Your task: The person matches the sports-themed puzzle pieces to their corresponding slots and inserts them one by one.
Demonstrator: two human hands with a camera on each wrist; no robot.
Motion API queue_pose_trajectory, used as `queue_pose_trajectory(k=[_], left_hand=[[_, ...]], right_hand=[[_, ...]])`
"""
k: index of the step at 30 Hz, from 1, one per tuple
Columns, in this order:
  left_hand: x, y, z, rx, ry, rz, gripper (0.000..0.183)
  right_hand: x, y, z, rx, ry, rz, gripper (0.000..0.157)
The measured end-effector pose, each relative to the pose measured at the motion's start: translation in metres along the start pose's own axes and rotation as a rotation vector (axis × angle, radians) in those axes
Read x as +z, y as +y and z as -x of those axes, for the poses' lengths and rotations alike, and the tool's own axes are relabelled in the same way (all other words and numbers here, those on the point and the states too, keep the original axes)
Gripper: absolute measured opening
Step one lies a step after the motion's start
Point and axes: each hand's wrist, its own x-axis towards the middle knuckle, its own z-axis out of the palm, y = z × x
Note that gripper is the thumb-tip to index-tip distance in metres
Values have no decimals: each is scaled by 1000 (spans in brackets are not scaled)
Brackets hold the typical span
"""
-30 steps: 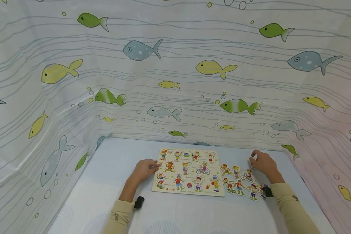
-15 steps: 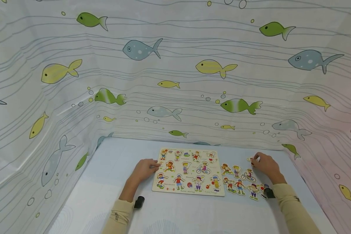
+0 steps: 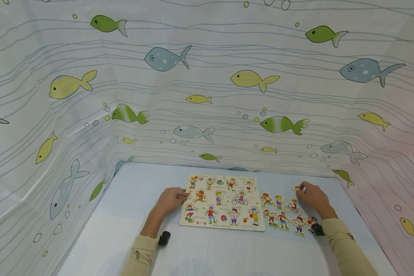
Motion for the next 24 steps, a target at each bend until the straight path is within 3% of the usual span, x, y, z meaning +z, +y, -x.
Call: queue_pose_trajectory(k=[11,24], left_hand=[[-3,2,0,2,-3,0,19],[-1,-1,0,13,-9,-15,19]], right_hand=[[-2,-1,0,-13,15,-11,23],[-2,-19,8,-25,36,-17,25]])
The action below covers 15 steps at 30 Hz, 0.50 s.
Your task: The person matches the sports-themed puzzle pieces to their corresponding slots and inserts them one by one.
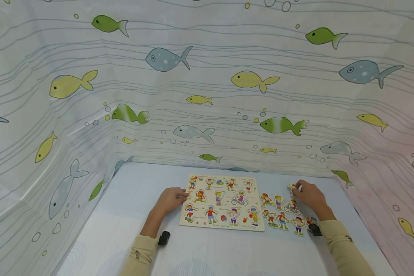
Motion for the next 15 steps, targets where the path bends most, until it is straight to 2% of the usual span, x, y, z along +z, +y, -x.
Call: queue_pose_trajectory(k=[5,15], left_hand=[[1,0,-1,3,12,6,19],[2,-1,0,11,15,-9,19]], right_hand=[[0,-8,1,-51,28,-10,23],[0,-30,-1,-86,74,3,23]])
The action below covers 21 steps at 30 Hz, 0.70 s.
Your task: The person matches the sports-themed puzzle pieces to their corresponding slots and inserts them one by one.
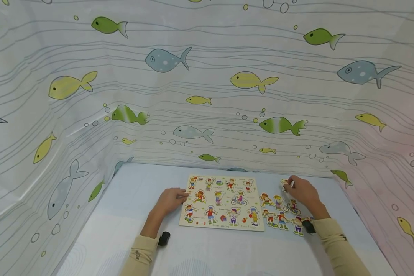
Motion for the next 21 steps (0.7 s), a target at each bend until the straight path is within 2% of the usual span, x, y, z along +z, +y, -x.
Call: queue_pose_trajectory(k=[21], left_hand=[[-1,2,3,10,4,9,19]], right_hand=[[4,-45,-1,-82,34,-38,24]])
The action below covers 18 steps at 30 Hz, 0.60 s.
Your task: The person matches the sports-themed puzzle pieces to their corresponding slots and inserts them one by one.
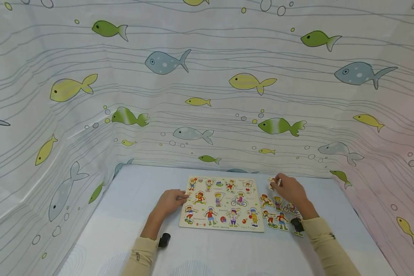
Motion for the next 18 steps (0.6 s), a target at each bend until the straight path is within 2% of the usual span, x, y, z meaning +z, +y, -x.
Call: queue_pose_trajectory(k=[18], left_hand=[[0,1,0,-22,0,-4,19]], right_hand=[[19,-26,-12,-57,-29,-44,23]])
